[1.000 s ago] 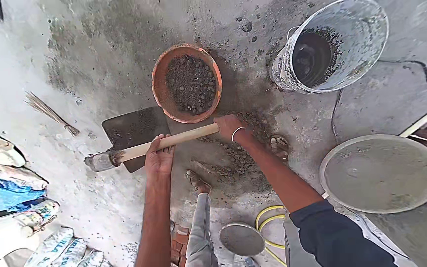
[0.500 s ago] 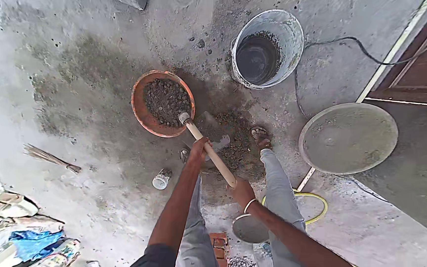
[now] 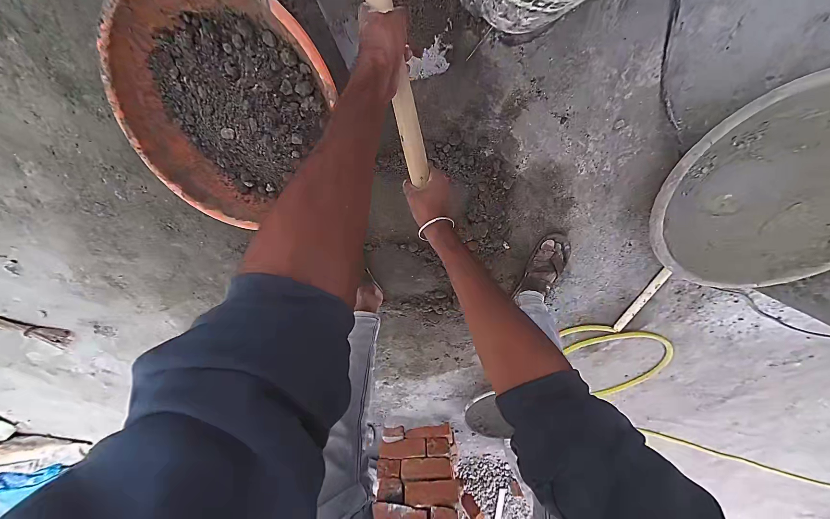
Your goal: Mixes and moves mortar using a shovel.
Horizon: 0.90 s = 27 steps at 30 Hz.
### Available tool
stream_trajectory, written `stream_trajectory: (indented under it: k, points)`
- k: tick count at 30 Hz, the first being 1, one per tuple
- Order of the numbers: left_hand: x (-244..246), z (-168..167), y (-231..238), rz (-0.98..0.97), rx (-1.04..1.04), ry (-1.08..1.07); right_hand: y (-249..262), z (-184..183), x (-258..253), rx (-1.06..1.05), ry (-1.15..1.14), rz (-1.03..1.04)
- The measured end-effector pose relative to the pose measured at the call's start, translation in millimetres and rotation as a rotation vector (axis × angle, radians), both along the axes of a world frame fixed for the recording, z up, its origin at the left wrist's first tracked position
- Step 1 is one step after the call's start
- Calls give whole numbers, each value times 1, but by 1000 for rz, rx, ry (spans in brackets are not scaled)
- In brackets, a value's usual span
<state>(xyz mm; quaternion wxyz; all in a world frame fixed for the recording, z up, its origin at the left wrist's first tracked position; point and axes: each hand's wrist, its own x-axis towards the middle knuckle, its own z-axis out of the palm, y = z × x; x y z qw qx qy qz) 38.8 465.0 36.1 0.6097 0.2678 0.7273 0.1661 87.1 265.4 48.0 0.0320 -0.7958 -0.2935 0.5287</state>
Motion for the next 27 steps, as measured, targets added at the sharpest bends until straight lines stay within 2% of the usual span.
stream_trajectory:
  k: [6,12,13,15,17,19,22,25,27]
  points:
    - [-14,-3,-79,60,-49,-4,-66,24,-7,-165,62,8]
    - [8,3,-211,197,-261,-100,-183,50,39,-395,99,98]
    - [15,12,-238,202,-313,-108,-212,50,52,-416,109,121]
    - [34,53,-291,133,-421,-78,-280,50,74,-387,96,105]
    - [43,71,-323,96,-394,-71,-319,49,80,-335,75,49]
    - [44,85,-315,110,-343,-86,-306,67,73,-327,87,42]
    - [38,69,-236,173,-158,-141,-219,78,63,-265,112,44]
    - [41,55,-137,138,-25,-120,-135,55,63,-36,45,25]
    - [56,37,-80,132,24,-60,-75,29,79,-24,34,64]
